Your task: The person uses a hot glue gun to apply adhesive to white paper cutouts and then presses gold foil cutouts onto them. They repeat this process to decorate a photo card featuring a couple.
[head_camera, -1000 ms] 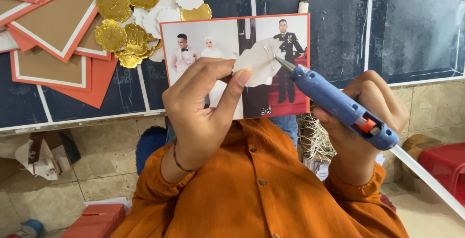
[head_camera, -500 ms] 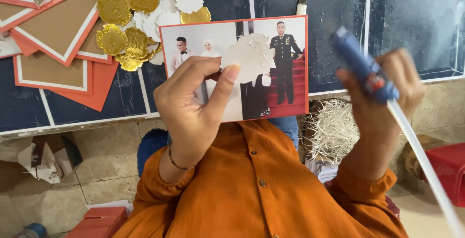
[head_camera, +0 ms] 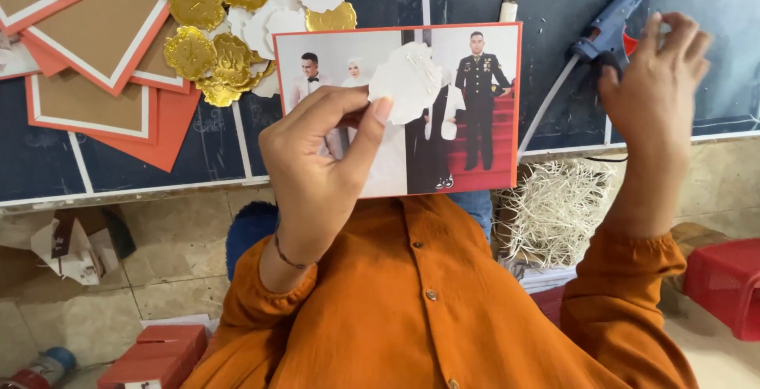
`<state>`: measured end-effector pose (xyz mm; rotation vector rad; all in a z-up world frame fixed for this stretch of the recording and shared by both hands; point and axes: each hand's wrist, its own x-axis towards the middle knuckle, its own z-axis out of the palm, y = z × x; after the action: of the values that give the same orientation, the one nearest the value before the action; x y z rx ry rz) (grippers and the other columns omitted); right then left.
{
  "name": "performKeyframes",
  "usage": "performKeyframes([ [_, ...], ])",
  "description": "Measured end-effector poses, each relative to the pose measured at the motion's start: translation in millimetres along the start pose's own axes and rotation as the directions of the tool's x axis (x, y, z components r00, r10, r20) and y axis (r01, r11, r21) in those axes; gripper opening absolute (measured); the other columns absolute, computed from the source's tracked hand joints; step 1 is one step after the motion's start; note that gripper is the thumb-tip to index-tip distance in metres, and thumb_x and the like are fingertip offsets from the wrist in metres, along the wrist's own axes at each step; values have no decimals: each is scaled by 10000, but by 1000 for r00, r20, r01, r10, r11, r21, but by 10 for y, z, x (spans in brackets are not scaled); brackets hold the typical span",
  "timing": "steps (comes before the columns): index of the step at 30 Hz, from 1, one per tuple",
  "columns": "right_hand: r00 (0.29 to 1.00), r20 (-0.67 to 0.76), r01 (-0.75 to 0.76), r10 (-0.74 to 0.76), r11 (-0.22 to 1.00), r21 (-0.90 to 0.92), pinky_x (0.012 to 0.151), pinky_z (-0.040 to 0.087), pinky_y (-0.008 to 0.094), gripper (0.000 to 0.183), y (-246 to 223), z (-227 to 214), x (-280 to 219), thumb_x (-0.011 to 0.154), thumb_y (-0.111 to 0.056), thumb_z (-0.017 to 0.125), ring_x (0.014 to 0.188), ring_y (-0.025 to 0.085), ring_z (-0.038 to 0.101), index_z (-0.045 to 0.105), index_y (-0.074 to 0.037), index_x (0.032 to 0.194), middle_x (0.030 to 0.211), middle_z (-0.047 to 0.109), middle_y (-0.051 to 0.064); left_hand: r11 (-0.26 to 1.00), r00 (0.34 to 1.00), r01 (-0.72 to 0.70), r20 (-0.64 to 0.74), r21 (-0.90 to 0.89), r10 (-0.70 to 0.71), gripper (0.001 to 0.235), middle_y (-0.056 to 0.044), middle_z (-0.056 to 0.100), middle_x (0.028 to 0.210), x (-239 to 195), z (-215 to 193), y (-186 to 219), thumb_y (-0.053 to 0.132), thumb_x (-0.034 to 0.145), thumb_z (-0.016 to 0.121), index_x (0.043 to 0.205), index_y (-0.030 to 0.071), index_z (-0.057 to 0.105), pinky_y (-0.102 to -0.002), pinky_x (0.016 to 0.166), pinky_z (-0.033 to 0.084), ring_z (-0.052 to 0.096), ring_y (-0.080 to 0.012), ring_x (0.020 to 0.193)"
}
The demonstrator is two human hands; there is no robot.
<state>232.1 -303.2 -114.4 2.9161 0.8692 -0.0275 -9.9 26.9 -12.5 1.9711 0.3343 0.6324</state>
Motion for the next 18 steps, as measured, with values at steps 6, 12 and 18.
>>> performKeyframes([
  [6,811,-543,408,-217,875,260,973,519,512,312,-1219,-1121,-542,1086,256,843,1099,398,700,774,130,1362,1232,738,261,984,986,168,10,-63,-168,167,-49,749,908,-89,112,38,174,1027,775,1045,25,702,-253,755,646,756,-131,792],
  [12,735,-609,556,-298,778,291,764,428,415,264,-2087,-1303,-532,1100,-293,767,853,310,645,790,-31,1068,1016,756,114,994,995,94,31,-60,-92,172,-26,689,828,-90,81,122,168,1047,701,924,53,666,-289,694,536,645,-142,722],
  [18,794,-550,564,-261,655,503,758,561,404,49,-2114,-1326,-468,1079,77,773,835,331,677,750,110,1050,1017,748,238,996,996,-75,46,-45,77,205,-92,783,938,-83,-51,30,161,1102,649,1052,18,787,-329,734,560,712,-212,788],
])
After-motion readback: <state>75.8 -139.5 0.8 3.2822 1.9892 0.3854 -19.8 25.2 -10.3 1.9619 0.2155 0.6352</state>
